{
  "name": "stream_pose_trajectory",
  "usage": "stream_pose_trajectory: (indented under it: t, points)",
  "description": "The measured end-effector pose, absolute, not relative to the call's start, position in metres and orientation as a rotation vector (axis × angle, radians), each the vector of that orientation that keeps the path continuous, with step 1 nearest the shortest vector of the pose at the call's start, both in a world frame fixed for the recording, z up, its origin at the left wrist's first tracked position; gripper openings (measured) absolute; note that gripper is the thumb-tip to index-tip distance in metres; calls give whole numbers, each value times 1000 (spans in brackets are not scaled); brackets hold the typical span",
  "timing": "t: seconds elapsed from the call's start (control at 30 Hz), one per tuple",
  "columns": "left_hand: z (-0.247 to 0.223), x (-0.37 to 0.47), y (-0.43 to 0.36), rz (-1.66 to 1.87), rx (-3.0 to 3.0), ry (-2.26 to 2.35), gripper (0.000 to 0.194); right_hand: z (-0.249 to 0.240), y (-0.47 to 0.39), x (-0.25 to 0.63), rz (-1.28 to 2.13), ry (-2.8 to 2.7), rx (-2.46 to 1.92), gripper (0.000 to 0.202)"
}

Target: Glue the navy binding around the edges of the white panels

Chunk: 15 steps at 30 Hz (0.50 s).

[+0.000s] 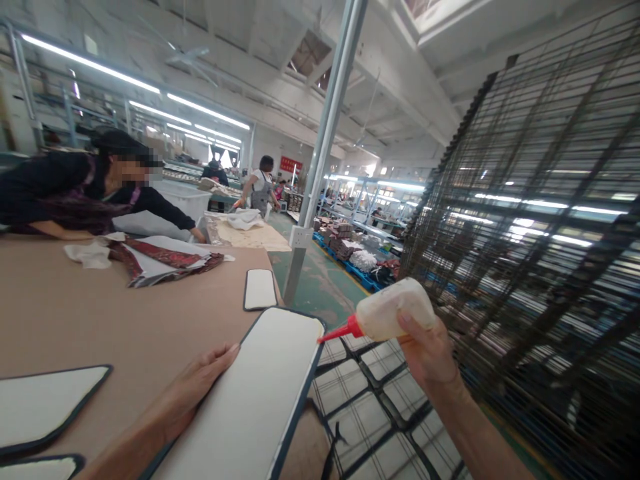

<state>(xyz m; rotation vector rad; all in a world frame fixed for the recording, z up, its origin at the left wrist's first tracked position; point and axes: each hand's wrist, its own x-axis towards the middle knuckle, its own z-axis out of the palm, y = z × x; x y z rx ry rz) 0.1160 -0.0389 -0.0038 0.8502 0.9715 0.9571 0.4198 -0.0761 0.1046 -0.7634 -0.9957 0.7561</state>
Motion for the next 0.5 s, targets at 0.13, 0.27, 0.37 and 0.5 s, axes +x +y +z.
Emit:
stream_pose_trajectory:
  t: [0.13, 0.27, 0.37, 0.5]
  points:
    - [-2, 117, -40, 943, 828, 956, 33, 99, -76, 420, 710, -965, -746, 34]
    - [0, 118, -41, 970, 810, 982, 34, 93, -77, 419, 707, -935, -725, 32]
    - [1, 118, -42, 961, 814, 963, 36, 90, -78, 417, 710, -916, -725, 29]
    - [-4, 119, -40, 977, 830, 952, 38, 89, -80, 415, 719, -905, -719, 27]
